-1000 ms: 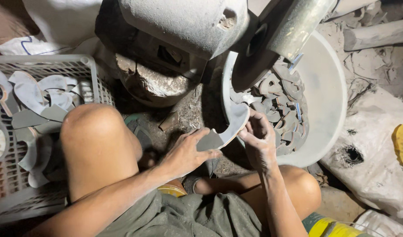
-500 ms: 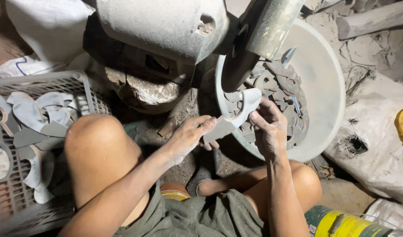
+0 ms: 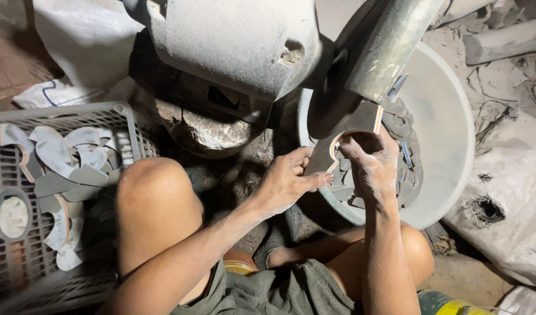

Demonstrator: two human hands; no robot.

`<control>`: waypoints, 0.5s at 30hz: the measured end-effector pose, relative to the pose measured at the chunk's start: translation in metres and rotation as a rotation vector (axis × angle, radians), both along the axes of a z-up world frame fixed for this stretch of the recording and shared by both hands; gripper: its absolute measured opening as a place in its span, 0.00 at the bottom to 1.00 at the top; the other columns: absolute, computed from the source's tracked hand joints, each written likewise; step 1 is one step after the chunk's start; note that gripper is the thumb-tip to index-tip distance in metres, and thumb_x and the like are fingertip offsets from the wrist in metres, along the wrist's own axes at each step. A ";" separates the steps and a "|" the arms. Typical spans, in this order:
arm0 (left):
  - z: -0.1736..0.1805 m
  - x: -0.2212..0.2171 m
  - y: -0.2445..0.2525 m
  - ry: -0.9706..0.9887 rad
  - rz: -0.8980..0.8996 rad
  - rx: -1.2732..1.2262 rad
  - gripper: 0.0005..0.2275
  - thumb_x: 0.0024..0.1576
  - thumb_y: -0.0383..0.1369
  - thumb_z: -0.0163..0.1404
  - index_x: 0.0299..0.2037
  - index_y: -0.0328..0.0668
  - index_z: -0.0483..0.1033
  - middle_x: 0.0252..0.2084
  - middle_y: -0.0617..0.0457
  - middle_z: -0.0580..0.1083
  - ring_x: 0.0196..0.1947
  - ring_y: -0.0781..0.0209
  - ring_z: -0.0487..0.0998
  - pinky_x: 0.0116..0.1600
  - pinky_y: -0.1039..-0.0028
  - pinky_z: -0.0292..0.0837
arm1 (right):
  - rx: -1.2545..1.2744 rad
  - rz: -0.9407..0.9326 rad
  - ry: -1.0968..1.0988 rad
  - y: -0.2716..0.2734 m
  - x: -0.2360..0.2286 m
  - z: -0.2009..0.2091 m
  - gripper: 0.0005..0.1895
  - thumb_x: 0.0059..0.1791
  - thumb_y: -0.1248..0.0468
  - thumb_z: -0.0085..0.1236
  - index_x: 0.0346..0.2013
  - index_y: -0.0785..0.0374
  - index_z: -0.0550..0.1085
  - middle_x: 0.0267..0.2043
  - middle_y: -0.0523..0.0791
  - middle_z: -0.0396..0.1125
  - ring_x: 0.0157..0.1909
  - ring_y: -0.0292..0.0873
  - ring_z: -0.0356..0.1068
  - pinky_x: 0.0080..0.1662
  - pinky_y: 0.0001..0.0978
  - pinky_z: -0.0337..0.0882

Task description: The person sits on the floor and repeatedly presses small, curved ceramic pieces against a rotating grinding wheel to smooth their edges. Finished pieces are placed into a white basin, while additional parts are kept in a nearby plastic crate.

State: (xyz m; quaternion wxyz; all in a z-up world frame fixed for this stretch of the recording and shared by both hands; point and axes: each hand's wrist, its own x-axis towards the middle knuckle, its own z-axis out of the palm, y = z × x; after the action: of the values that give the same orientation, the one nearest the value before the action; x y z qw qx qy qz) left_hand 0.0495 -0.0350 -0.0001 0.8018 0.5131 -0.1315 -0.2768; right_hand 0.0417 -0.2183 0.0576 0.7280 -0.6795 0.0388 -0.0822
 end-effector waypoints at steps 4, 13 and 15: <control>0.004 0.003 0.001 -0.002 -0.014 0.008 0.22 0.55 0.36 0.61 0.56 0.30 0.73 0.46 0.46 0.79 0.45 0.61 0.82 0.46 0.74 0.83 | -0.042 0.005 0.003 0.005 0.004 0.009 0.17 0.51 0.72 0.65 0.54 0.71 0.73 0.49 0.45 0.73 0.49 0.37 0.71 0.54 0.28 0.71; 0.010 0.009 0.010 0.104 -0.073 -0.083 0.23 0.56 0.42 0.59 0.53 0.29 0.75 0.43 0.43 0.79 0.37 0.59 0.84 0.40 0.71 0.85 | -0.213 -0.047 0.066 0.022 0.013 0.025 0.24 0.50 0.68 0.66 0.60 0.71 0.73 0.51 0.46 0.72 0.50 0.37 0.70 0.52 0.27 0.69; 0.012 0.007 0.012 0.104 -0.074 -0.093 0.22 0.57 0.42 0.58 0.53 0.29 0.75 0.42 0.44 0.78 0.37 0.60 0.83 0.40 0.71 0.84 | -0.247 -0.026 0.022 0.024 0.013 0.025 0.24 0.50 0.68 0.66 0.60 0.72 0.72 0.54 0.47 0.72 0.54 0.38 0.71 0.57 0.28 0.71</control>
State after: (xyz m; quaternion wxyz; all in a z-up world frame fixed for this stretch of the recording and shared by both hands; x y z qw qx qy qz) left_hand 0.0565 -0.0232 0.0119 0.8197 0.4550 -0.1211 -0.3262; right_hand 0.0545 -0.1944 0.0828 0.6374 -0.7642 0.0451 -0.0883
